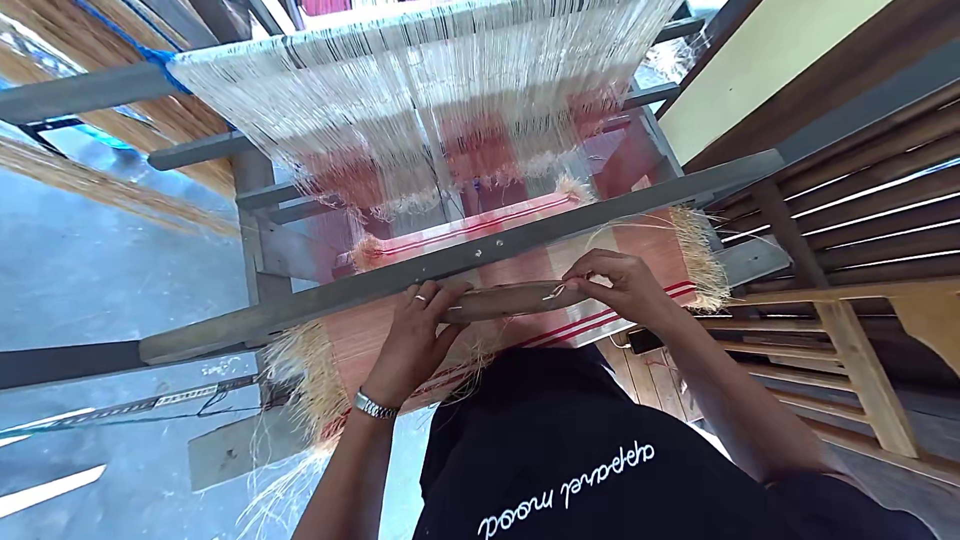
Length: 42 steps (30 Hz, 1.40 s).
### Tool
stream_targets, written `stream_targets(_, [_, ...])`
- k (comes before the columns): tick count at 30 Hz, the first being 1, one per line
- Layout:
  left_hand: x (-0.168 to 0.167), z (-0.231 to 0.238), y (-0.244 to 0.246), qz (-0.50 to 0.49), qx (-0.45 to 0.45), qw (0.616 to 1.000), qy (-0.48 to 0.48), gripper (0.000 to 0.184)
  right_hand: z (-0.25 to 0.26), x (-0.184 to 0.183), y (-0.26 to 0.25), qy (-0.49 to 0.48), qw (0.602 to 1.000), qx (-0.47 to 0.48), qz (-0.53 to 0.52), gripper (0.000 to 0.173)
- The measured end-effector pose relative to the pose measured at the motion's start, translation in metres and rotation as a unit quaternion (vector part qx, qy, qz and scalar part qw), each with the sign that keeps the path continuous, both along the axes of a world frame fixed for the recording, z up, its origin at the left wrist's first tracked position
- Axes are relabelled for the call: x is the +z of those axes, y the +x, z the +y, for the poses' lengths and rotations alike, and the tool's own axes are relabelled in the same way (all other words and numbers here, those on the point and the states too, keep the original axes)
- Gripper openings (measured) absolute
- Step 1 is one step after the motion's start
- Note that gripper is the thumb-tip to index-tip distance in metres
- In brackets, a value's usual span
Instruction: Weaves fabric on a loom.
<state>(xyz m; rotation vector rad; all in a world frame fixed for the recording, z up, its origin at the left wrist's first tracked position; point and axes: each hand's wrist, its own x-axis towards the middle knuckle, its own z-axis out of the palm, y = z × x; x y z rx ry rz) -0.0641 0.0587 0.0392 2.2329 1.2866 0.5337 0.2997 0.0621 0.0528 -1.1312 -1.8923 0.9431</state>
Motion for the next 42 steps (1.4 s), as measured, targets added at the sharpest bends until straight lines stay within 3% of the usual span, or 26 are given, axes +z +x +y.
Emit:
stream_targets(3, [-0.011,-0.006,0.009,-0.041,0.016,0.999,-0.028,0.046,-0.015,0.0,-0.002,-0.113,0.98,-0.085,0.142,0.016])
stream_targets(5, [-0.016,-0.012,0.02,-0.057,0.035,0.997,-0.028,0.047,-0.027,-0.004,-0.009,-0.174,0.945,-0.14,0.241,0.021])
stream_targets(9, [-0.016,-0.027,0.049,-0.074,0.075,0.994,0.0,0.05,-0.044,-0.007,-0.033,-0.232,0.808,-0.235,0.489,0.022])
stream_targets(11, [-0.016,-0.032,0.062,-0.08,0.088,0.993,0.019,0.052,-0.048,-0.004,-0.039,-0.232,0.769,-0.248,0.542,0.019])
stream_targets(13, [-0.015,-0.034,0.068,-0.096,0.085,0.992,0.017,0.055,-0.048,0.002,-0.038,-0.233,0.758,-0.266,0.548,0.019])
stream_targets(15, [-0.008,-0.032,0.058,-0.143,0.08,0.986,-0.033,0.062,-0.046,0.007,-0.019,-0.221,0.773,-0.301,0.512,0.019])
stream_targets(17, [0.0,-0.028,0.025,-0.229,0.146,0.959,-0.085,0.065,-0.045,0.009,0.028,-0.178,0.794,-0.364,0.454,0.021])
stream_targets(21, [0.003,-0.018,-0.038,-0.433,0.406,0.779,-0.205,0.027,-0.07,0.037,0.164,-0.017,0.771,-0.51,0.38,0.022])
stream_targets(23, [-0.003,-0.001,-0.044,-0.468,0.443,0.741,-0.188,0.017,-0.083,0.059,0.203,0.071,0.735,-0.558,0.379,0.021])
stream_targets(25, [-0.014,0.018,-0.042,-0.483,0.429,0.752,-0.133,0.013,-0.081,0.068,0.221,0.108,0.701,-0.585,0.393,0.022])
stream_targets(27, [-0.025,0.044,-0.046,-0.472,0.412,0.774,-0.092,0.019,-0.059,0.063,0.226,0.105,0.685,-0.598,0.403,0.021])
stream_targets(31, [-0.022,0.117,-0.057,-0.437,0.412,0.797,-0.069,0.032,0.019,0.025,0.218,0.046,0.674,-0.608,0.418,0.025])
stream_targets(35, [-0.003,0.18,-0.06,-0.436,0.429,0.789,-0.062,0.036,0.097,-0.018,0.23,0.045,0.649,-0.583,0.487,0.031])
stream_targets(42, [0.001,0.183,-0.066,-0.372,0.481,0.788,-0.097,0.039,0.168,-0.057,0.241,-0.001,0.635,-0.571,0.52,0.037])
